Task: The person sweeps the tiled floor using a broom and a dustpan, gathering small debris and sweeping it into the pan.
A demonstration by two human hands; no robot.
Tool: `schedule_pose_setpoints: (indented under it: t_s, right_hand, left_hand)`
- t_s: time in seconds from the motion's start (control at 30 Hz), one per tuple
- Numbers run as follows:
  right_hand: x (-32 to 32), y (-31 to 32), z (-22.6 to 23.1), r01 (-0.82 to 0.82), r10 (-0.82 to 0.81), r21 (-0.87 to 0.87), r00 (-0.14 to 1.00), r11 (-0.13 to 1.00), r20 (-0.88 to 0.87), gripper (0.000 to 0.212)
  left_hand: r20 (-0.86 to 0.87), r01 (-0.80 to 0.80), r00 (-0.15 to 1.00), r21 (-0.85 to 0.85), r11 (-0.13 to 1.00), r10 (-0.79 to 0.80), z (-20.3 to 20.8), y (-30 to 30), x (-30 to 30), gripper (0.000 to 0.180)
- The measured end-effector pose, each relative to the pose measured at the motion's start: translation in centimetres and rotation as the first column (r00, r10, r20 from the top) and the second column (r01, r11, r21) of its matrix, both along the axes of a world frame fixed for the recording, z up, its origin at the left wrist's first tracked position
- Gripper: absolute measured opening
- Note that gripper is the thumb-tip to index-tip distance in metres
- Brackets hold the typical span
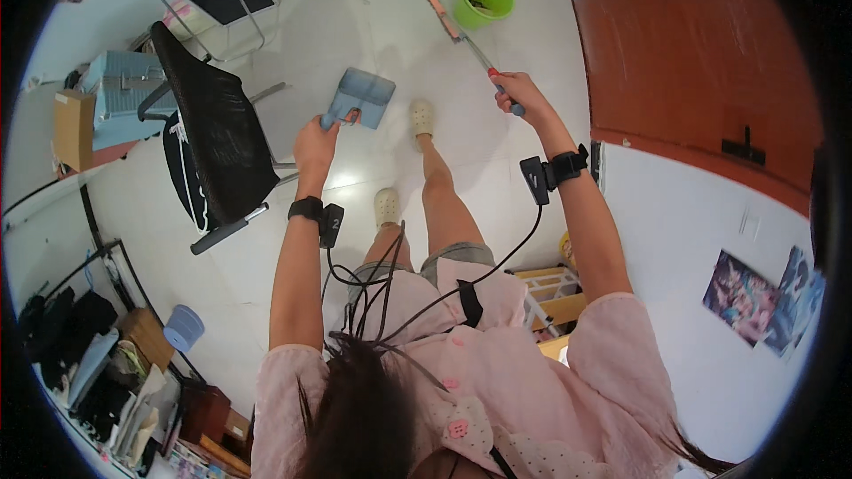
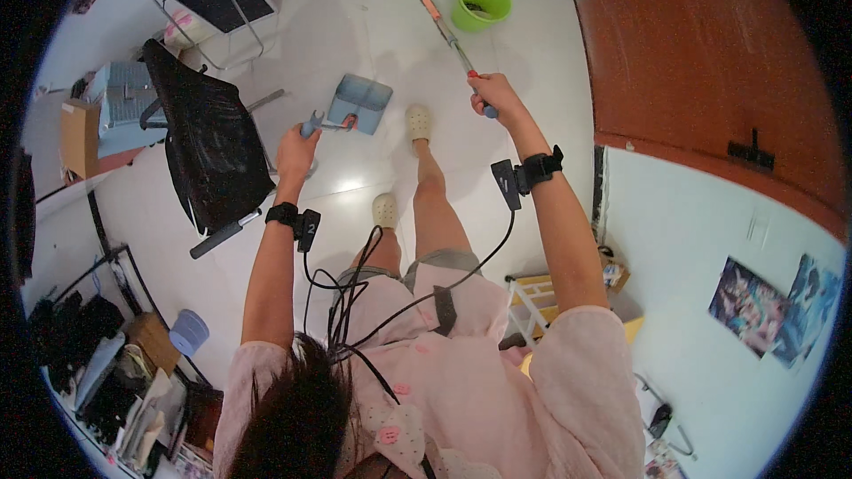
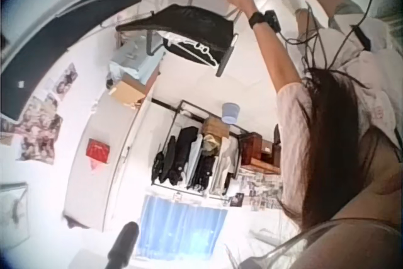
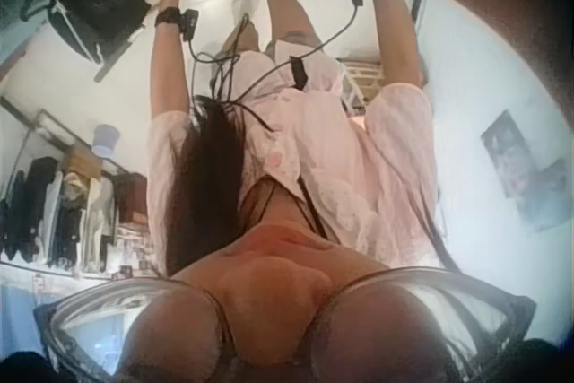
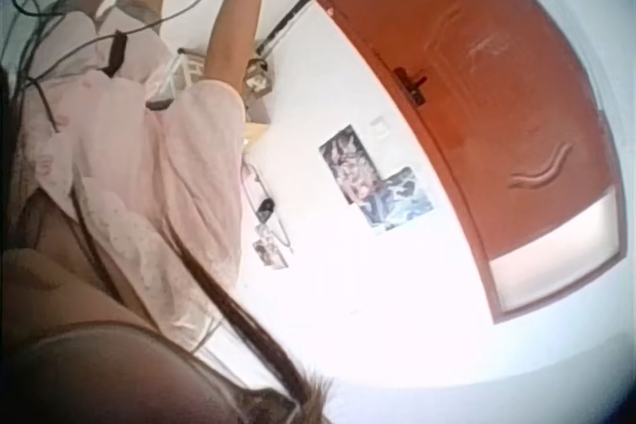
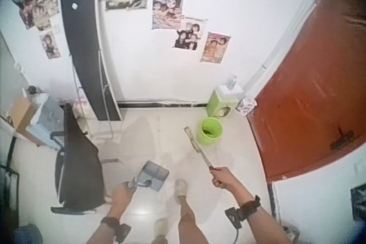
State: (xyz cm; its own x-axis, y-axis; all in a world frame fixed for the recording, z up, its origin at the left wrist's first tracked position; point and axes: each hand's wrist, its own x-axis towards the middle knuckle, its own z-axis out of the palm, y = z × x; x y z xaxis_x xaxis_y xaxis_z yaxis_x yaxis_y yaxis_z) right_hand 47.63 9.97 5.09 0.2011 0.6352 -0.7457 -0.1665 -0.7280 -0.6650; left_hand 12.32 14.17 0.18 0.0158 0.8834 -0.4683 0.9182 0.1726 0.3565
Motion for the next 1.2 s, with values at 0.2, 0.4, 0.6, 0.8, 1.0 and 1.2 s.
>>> schedule_pose_setpoints:
  t_s: [0.2,0.4,0.6,0.8,1.0,1.2]
  right_hand:
    - [1.6,11.8,-2.5,-0.179,0.178,-0.021,0.983,0.984,-0.034,0.016]
    - [1.6,24.7,-7.2,-0.373,0.378,-0.064,0.913,0.926,0.154,0.015]
    - [-1.0,30.3,-12.5,-0.651,0.666,-0.172,0.669,0.739,0.33,0.02]
    - [-2.9,25.4,-13.3,-0.817,0.869,-0.318,0.397,0.482,0.297,0.025]
    - [-2.7,16.2,-8.4,-0.765,0.804,-0.267,0.589,0.586,0.08,0.02]
    - [0.9,14.9,-3.6,-0.664,0.551,-0.339,0.745,0.666,-0.376,0.021]
  left_hand:
    - [-0.069,-0.065,0.996,-0.016,0.998,0.064,0.4,3.3,0.7,0.038]
    - [-0.153,-0.061,0.987,-0.064,0.996,0.051,-0.1,6.3,2.1,0.035]
    - [-0.165,-0.073,0.984,-0.005,0.997,0.071,-0.6,7.6,1.8,0.03]
    - [-0.176,-0.082,0.982,-0.039,0.996,0.074,-0.1,7.7,0.6,0.029]
    - [-0.155,-0.1,0.983,-0.022,0.995,0.095,-0.8,5.3,1.7,0.031]
    - [-0.184,-0.11,0.978,-0.036,0.993,0.102,-0.6,1.3,3.5,0.033]
